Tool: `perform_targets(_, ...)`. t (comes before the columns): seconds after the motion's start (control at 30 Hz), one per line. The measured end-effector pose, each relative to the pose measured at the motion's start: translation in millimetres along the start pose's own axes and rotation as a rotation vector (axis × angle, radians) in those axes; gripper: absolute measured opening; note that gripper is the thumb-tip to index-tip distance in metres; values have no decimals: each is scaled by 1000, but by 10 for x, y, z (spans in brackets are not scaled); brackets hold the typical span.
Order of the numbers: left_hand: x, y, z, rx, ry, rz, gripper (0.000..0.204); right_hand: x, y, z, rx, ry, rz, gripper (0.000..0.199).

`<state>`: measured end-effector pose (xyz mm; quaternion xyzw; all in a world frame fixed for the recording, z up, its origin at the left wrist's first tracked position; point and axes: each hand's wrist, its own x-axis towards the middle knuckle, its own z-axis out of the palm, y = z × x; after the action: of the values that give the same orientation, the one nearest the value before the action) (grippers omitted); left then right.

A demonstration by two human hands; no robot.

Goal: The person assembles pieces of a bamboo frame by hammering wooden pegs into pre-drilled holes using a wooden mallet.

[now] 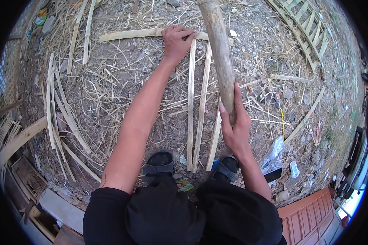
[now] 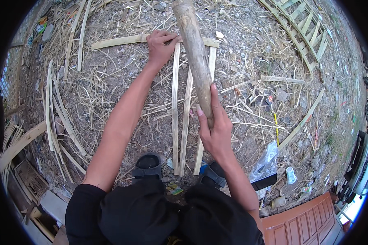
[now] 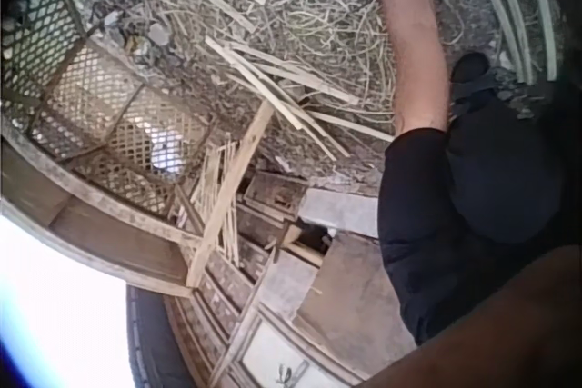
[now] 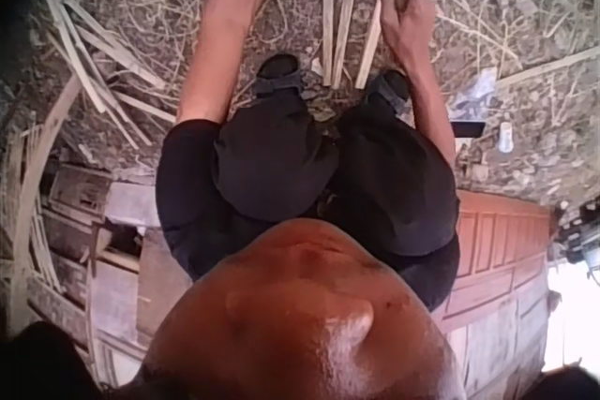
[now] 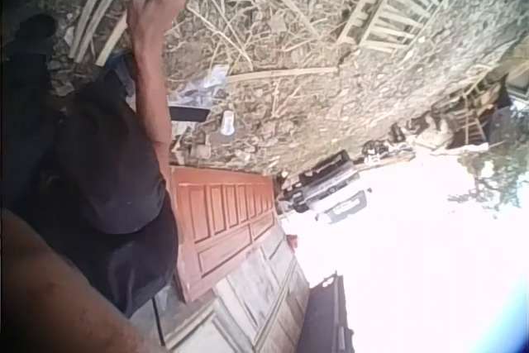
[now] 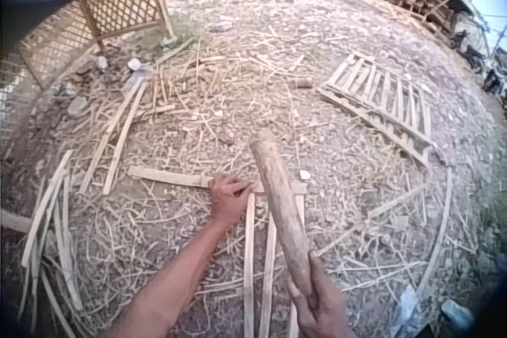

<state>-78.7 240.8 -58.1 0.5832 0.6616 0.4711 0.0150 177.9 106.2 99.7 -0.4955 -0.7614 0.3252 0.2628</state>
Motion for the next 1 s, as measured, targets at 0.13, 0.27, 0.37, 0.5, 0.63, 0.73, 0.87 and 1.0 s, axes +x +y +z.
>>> perform_targets(0.13, 20, -2, -34, 27, -29, -46, 17, -8, -133, -148, 106, -29, 251, 71)
perform_targets(0.27, -8, 154, -150, 53, -72, 6, 31, -62, -6, -248, 82, 13, 280, 70)
perform_targets(0.37, -233, 531, -284, 171, -65, -27, 48, -238, 215, -325, 40, 90, 311, 69)
perform_targets(0.5, -395, 634, -372, 266, -211, -161, 45, -393, 237, -396, 123, 141, 522, 68)
perform_targets(0.63, -457, 588, -321, 275, -263, -184, 45, -539, 408, -430, 133, 190, 531, 68)
perform_targets(0.73, -462, 552, -328, 235, -251, -130, 43, -600, 467, -408, 98, 197, 517, 68)
perform_targets(0.87, -464, 504, -327, 235, -282, -121, 40, -643, 492, -407, 133, 137, 612, 68)
perform_targets(1.0, -465, 519, -304, 231, -269, -104, 37, -604, 449, -391, 102, 138, 569, 68)
